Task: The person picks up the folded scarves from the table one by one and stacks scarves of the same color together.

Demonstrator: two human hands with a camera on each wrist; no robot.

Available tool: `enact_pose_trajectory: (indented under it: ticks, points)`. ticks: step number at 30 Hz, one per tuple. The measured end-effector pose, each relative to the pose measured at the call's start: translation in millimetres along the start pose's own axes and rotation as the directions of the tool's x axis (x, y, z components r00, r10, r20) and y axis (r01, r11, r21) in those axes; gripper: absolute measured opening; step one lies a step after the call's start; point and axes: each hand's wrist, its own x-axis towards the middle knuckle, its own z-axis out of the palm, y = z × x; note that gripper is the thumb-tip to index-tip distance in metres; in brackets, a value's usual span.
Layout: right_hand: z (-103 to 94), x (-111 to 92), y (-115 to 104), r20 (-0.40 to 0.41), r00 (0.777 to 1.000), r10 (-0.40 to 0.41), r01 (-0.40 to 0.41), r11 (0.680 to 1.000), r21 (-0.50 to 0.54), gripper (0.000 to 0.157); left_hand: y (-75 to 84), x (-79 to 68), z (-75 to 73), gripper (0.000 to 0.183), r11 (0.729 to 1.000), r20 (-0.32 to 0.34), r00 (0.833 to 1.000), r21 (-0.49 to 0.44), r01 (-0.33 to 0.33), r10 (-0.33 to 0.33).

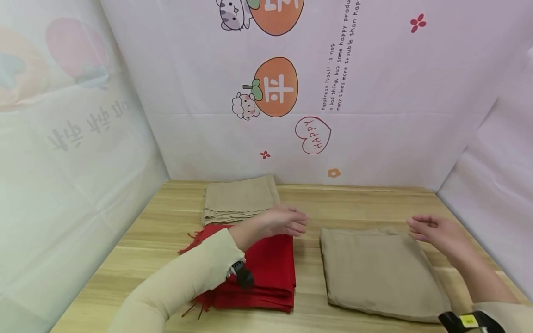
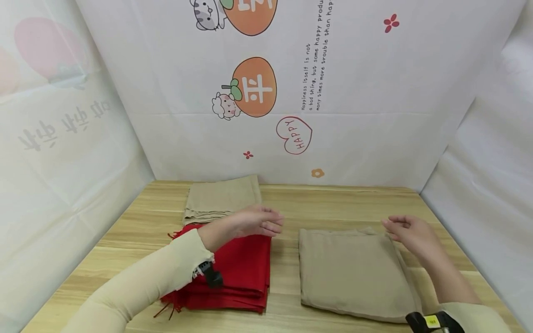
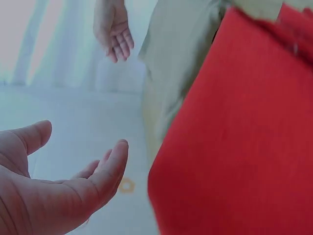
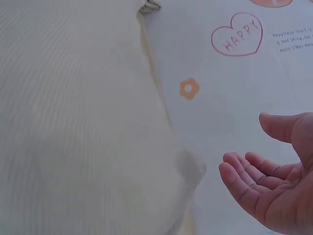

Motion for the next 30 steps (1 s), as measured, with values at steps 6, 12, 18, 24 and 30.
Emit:
enact_pose_trajectory:
  ticks: [6,12,18,24,30]
  points:
    - [13.9,9.0,-21.2,-0.028,0.998,-0.052,0.055,0.994,0.095,0.073,8.3,-3.6,-32.6,0.042,0.999,-0.045,0.999,0.039,-0.021,0.023]
    - [27.3,17.4,-42.1,-0.015,0.997,-0.075,0.076,0.979,0.188,0.071,9.1,-6.1,-71.6,0.041,0.999,-0.138,0.99,0.032,-0.031,0.035]
    - [50.2,30.8,-68.4,0.006,0.997,-0.074,0.07,0.969,0.237,0.074,9.8,-18.6,-104.0,0.044,0.998,-0.225,0.973,0.061,-0.029,0.042]
    - [80.0,48.4,-94.8,0.034,0.994,-0.108,0.093,0.951,0.295,0.061,3.1,-29.0,-148.1,0.047,0.989,-0.277,0.959,0.145,-0.019,0.059]
    - [115.3,70.2,-116.2,0.074,0.989,-0.128,0.102,0.954,0.284,0.049,-10.4,-37.5,-190.9,0.053,0.982,-0.313,0.949,0.186,0.014,0.046]
